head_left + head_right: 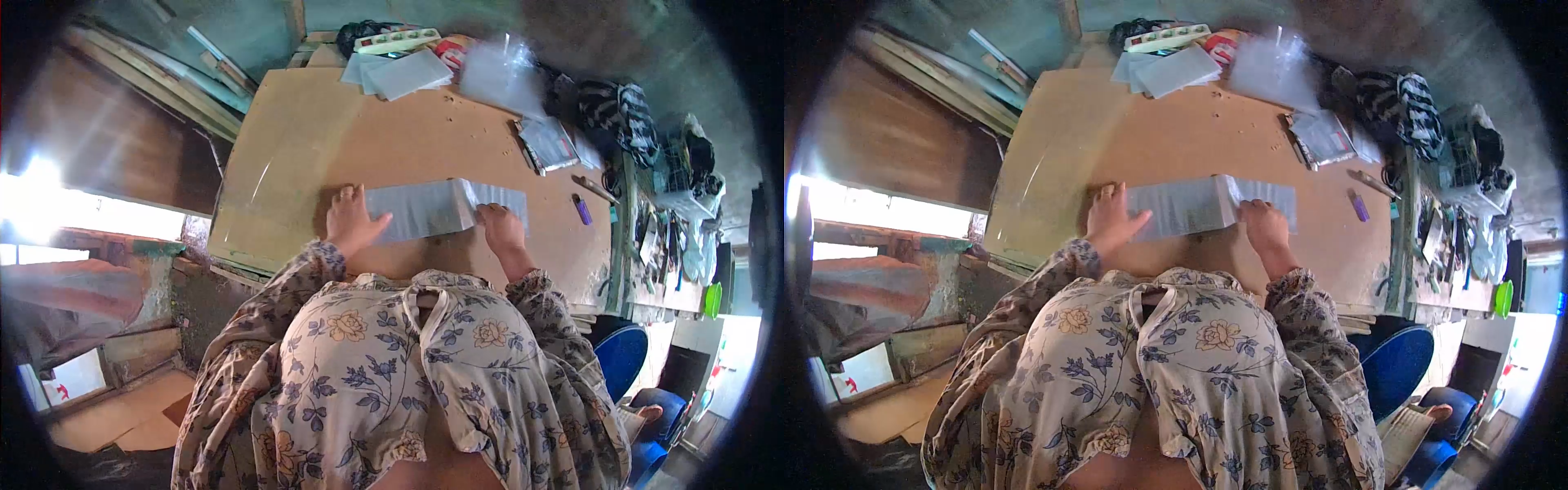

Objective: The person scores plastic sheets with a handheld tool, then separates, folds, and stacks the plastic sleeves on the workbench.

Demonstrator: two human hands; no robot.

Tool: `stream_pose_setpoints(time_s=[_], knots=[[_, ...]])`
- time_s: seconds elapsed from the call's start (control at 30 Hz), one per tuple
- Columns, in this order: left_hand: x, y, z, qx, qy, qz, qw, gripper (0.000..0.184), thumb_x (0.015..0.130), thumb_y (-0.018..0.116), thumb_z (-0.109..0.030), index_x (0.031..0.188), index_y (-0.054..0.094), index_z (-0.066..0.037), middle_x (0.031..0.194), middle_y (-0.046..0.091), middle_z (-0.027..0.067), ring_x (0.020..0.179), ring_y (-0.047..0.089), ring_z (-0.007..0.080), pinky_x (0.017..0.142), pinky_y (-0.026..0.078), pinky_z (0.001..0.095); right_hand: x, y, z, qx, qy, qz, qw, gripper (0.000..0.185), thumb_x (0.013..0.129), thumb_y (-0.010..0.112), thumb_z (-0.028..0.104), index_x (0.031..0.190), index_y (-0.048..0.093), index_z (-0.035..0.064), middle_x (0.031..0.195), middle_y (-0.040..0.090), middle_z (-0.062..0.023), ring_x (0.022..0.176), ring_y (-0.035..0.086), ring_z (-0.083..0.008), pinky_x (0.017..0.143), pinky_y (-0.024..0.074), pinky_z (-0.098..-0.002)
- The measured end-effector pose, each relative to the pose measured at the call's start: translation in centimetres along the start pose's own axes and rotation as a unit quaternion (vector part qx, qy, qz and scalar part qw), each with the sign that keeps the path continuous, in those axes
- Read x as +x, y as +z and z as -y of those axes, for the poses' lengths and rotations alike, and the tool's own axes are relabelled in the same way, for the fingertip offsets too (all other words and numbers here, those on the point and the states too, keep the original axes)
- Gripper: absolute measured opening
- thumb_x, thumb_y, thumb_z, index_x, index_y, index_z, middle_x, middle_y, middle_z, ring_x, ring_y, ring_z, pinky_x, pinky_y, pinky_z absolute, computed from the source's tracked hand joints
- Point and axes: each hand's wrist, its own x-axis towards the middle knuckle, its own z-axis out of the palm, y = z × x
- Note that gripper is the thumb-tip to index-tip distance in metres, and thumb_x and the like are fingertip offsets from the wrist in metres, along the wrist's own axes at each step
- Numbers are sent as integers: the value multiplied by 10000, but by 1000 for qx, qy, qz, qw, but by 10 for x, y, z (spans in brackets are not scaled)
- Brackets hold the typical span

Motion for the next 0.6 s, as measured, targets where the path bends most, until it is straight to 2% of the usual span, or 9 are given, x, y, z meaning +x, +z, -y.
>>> stream_pose_setpoints(time_s=[0.13,0.2,0.27,0.3,0.33,0.37,0.4,0.43,0.6], knots=[[5,16,-14,-28,-26,-12,999,740,667,671,-307,1239,352,37,1158,461,249,1069,465,347,885,398,400,-14,-1,3,5,11,14,1000,261,786,496,151,1039,556,140,1019,567,-104,918,547,-302,760,443,-420],[14,22,-4,-54,-30,-17,998,741,662,682,-282,1231,347,54,1132,480,253,1045,484,349,880,404,387,-19,-3,24,-124,-53,-71,988,423,757,549,165,1171,471,133,1195,457,-147,1083,449,-322,876,383,-430],[25,27,5,-148,-42,-7,988,687,657,695,-256,1167,385,86,1080,513,246,977,531,337,839,435,374,-22,-4,46,-76,-138,-34,987,588,715,605,198,1250,380,101,1267,366,-169,1171,353,-348,953,312,-444],[23,22,-6,-319,-94,65,941,514,710,658,-211,1083,452,76,1024,548,208,944,557,300,772,468,385,-20,-5,55,7,-173,-36,984,558,715,597,214,1225,404,98,1262,372,-158,1166,360,-336,940,333,-438],[23,18,-19,-316,-89,67,942,514,710,658,-211,1083,452,76,1024,548,208,944,557,300,772,468,385,-20,-4,62,91,-207,-38,973,530,714,589,230,1200,427,94,1258,378,-148,1162,367,-324,928,354,-431],[21,13,-33,-537,-126,161,819,423,738,629,-191,1051,479,51,986,563,177,911,568,273,731,479,382,-20,-7,68,93,-203,-42,974,530,714,589,230,1200,427,94,1258,378,-148,1162,367,-324,928,354,-431],[20,7,-47,-717,-156,244,634,333,767,599,-172,1018,505,26,947,579,146,877,578,246,689,490,380,-17,-12,72,122,-243,-55,961,529,700,605,207,1184,435,79,1225,406,-156,1134,399,-327,914,378,-409],[20,-6,-65,-712,-214,241,624,234,797,559,-142,988,523,-12,899,584,94,829,579,206,680,485,360,-16,-16,72,149,-284,-68,945,527,686,622,184,1168,443,64,1191,433,-164,1106,430,-330,900,402,-387],[21,-28,-99,-770,-154,205,585,197,810,544,-175,949,523,-38,875,585,79,781,577,196,683,473,339,-16,-43,60,160,-230,-209,937,279,705,545,39,983,564,41,1028,552,-100,880,573,-264,764,483,-328]])
